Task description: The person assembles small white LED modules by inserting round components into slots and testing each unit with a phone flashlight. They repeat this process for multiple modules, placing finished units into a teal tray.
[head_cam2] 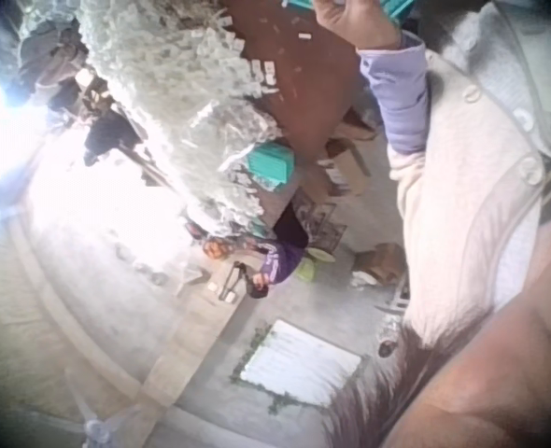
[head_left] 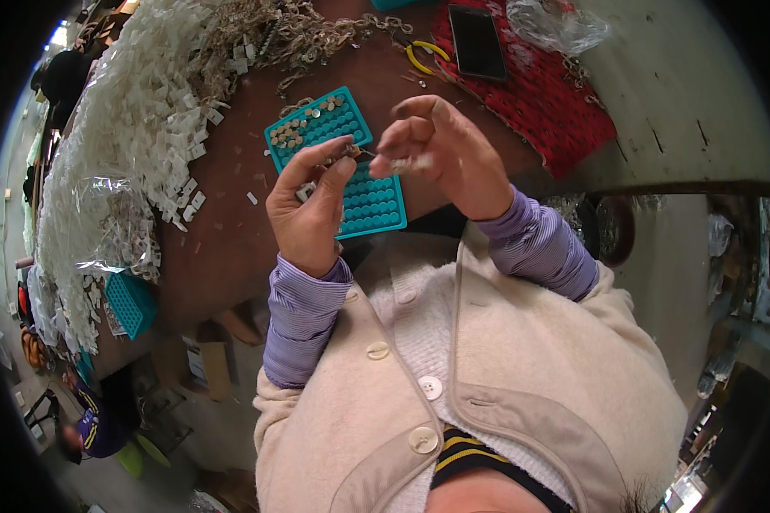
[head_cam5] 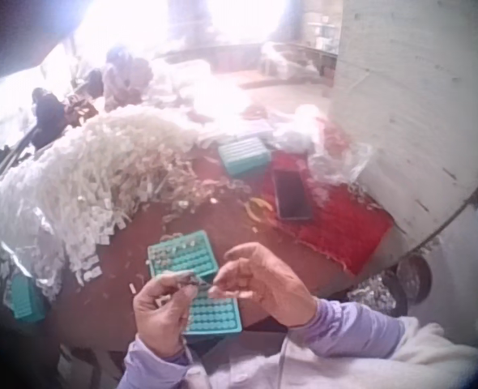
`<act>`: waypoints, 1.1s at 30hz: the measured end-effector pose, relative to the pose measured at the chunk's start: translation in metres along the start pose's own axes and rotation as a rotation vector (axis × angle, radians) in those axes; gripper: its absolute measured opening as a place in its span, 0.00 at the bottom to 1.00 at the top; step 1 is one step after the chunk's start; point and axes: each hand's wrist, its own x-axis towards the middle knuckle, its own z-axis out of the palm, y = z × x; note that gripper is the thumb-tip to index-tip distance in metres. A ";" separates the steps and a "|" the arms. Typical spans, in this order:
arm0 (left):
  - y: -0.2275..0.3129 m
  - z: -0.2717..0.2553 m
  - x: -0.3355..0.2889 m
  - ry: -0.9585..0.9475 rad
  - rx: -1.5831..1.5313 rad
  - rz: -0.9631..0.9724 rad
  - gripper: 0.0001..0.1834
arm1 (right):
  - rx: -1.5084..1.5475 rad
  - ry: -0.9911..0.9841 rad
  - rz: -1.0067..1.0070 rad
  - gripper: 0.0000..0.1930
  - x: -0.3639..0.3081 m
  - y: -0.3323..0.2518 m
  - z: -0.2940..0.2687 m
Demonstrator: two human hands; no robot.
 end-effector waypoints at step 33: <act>-0.021 -0.177 0.210 0.372 1.845 -0.021 0.25 | -1.301 -0.109 -0.425 0.05 0.030 0.018 -0.003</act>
